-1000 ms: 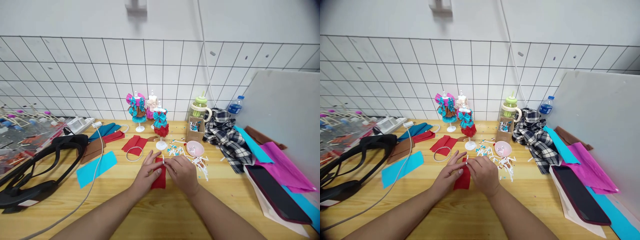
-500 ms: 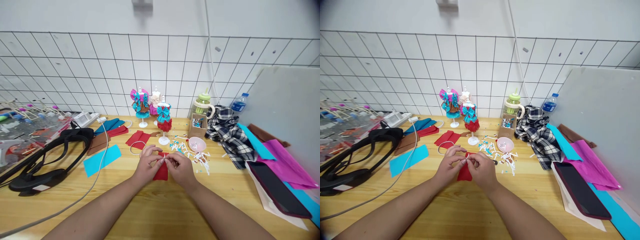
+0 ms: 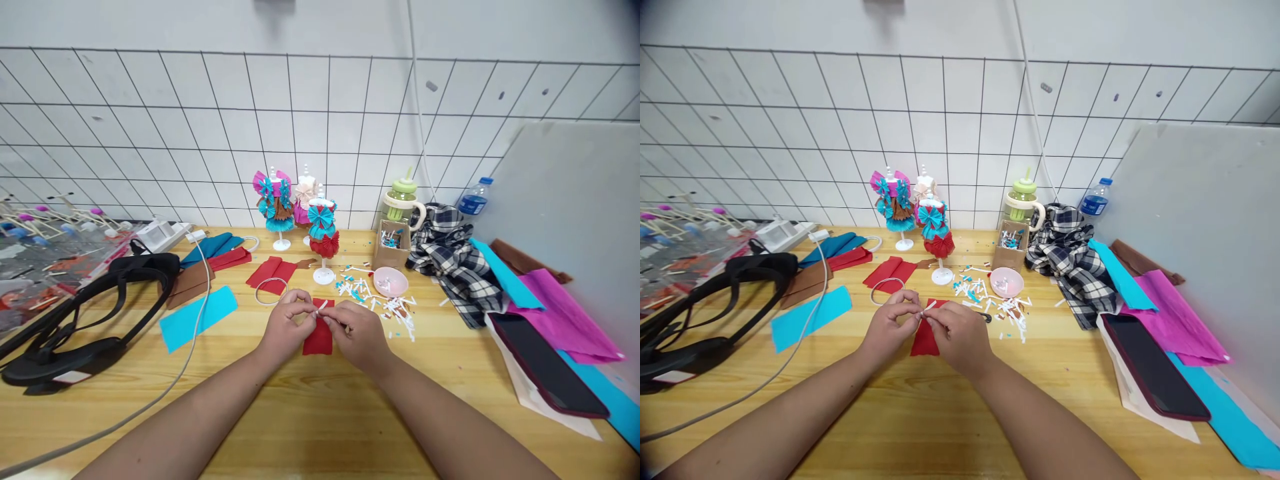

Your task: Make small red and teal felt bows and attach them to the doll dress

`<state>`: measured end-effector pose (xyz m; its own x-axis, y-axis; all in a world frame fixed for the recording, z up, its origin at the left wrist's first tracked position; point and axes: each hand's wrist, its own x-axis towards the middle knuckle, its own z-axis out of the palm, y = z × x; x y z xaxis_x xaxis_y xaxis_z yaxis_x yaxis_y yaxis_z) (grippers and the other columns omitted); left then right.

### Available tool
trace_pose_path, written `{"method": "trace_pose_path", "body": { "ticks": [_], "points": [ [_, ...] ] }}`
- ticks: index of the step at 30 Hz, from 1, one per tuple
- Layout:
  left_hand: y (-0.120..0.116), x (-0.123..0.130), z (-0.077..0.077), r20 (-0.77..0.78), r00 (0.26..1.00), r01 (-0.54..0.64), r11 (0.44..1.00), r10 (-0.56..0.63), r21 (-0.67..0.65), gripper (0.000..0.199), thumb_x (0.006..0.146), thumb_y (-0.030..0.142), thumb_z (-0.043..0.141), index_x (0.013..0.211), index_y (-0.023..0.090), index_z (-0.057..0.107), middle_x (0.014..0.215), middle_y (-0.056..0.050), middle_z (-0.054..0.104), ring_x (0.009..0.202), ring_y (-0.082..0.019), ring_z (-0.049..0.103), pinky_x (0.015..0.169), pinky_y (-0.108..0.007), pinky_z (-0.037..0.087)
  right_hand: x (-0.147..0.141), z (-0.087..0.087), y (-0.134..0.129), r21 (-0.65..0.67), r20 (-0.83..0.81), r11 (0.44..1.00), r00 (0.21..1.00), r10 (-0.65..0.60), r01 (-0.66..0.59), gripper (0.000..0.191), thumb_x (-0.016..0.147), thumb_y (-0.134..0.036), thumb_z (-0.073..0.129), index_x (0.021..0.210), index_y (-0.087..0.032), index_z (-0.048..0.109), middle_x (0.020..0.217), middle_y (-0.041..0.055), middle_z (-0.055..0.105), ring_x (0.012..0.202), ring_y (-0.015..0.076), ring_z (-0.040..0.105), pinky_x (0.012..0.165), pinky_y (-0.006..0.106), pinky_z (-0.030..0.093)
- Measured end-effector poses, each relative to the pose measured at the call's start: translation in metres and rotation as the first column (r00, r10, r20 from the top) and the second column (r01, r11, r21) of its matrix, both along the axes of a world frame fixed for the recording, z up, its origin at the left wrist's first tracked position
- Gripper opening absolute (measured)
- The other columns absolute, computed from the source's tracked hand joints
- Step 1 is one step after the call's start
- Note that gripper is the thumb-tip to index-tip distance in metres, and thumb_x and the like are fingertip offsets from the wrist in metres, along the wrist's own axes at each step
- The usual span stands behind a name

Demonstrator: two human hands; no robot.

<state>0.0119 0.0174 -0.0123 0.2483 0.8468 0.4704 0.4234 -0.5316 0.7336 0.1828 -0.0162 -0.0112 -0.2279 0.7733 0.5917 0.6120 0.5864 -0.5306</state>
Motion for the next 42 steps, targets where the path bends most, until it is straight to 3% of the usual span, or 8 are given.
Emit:
{"method": "trace_pose_path", "body": {
  "ticks": [13, 20, 31, 36, 42],
  "points": [
    [-0.0021, 0.0006, 0.0032, -0.093, 0.996, -0.016, 1.0, 0.014, -0.013, 0.019, 0.078, 0.017, 0.054, 0.074, 0.02, 0.073, 0.079, -0.003, 0.065, 0.079, -0.016, 0.06, 0.075, -0.03, 0.048, 0.001, -0.0021, 0.0002, 0.056, 0.099, 0.997, 0.993, -0.066, 0.061, 0.023, 0.09, -0.021, 0.051, 0.102, -0.022, 0.07, 0.081, 0.0032, 0.068, 0.077, 0.015, 0.061, 0.068, 0.025, 0.044],
    [-0.003, 0.0014, 0.0018, -0.119, 0.992, -0.038, 0.999, 0.037, -0.008, 0.017, 0.081, 0.024, 0.058, 0.073, 0.021, 0.074, 0.077, -0.003, 0.066, 0.079, -0.017, 0.059, 0.075, -0.031, 0.047, 0.0003, -0.0013, 0.0001, 0.028, 0.067, 0.995, 0.993, -0.102, 0.1, 0.02, 0.089, -0.022, 0.054, 0.099, -0.022, 0.07, 0.083, 0.0028, 0.069, 0.076, 0.0144, 0.061, 0.067, 0.025, 0.045],
    [-0.0069, -0.0011, 0.0055, -0.095, 0.995, 0.032, 0.999, -0.034, -0.024, 0.016, 0.081, 0.025, 0.058, 0.082, 0.023, 0.074, 0.083, -0.004, 0.066, 0.084, -0.019, 0.059, 0.078, -0.035, 0.045, 0.0001, 0.0023, -0.0014, -0.003, 0.029, 0.991, 0.991, -0.13, 0.13, 0.017, 0.087, -0.025, 0.057, 0.096, -0.023, 0.071, 0.079, 0.0014, 0.069, 0.072, 0.0133, 0.062, 0.064, 0.024, 0.044],
    [-0.0088, 0.001, 0.0054, -0.147, 0.989, -0.009, 1.0, 0.009, 0.003, 0.014, 0.081, 0.029, 0.06, 0.08, 0.023, 0.073, 0.082, -0.003, 0.066, 0.083, -0.019, 0.058, 0.078, -0.035, 0.043, -0.0005, 0.0031, -0.0021, -0.008, 0.006, 0.991, 0.991, -0.134, 0.134, 0.015, 0.087, -0.025, 0.057, 0.091, -0.022, 0.071, 0.077, 0.0012, 0.069, 0.07, 0.0132, 0.061, 0.064, 0.025, 0.044],
    [-0.0087, 0.0031, 0.0046, -0.153, 0.987, -0.044, 0.999, 0.046, 0.015, 0.015, 0.078, 0.021, 0.058, 0.076, 0.023, 0.072, 0.078, -0.002, 0.066, 0.081, -0.018, 0.059, 0.076, -0.033, 0.043, -0.0016, 0.0022, -0.0027, -0.014, 0.005, 0.993, 0.993, -0.119, 0.119, 0.015, 0.087, -0.026, 0.057, 0.092, -0.023, 0.071, 0.077, 0.0013, 0.069, 0.069, 0.0134, 0.061, 0.064, 0.025, 0.044]
  ]
}}
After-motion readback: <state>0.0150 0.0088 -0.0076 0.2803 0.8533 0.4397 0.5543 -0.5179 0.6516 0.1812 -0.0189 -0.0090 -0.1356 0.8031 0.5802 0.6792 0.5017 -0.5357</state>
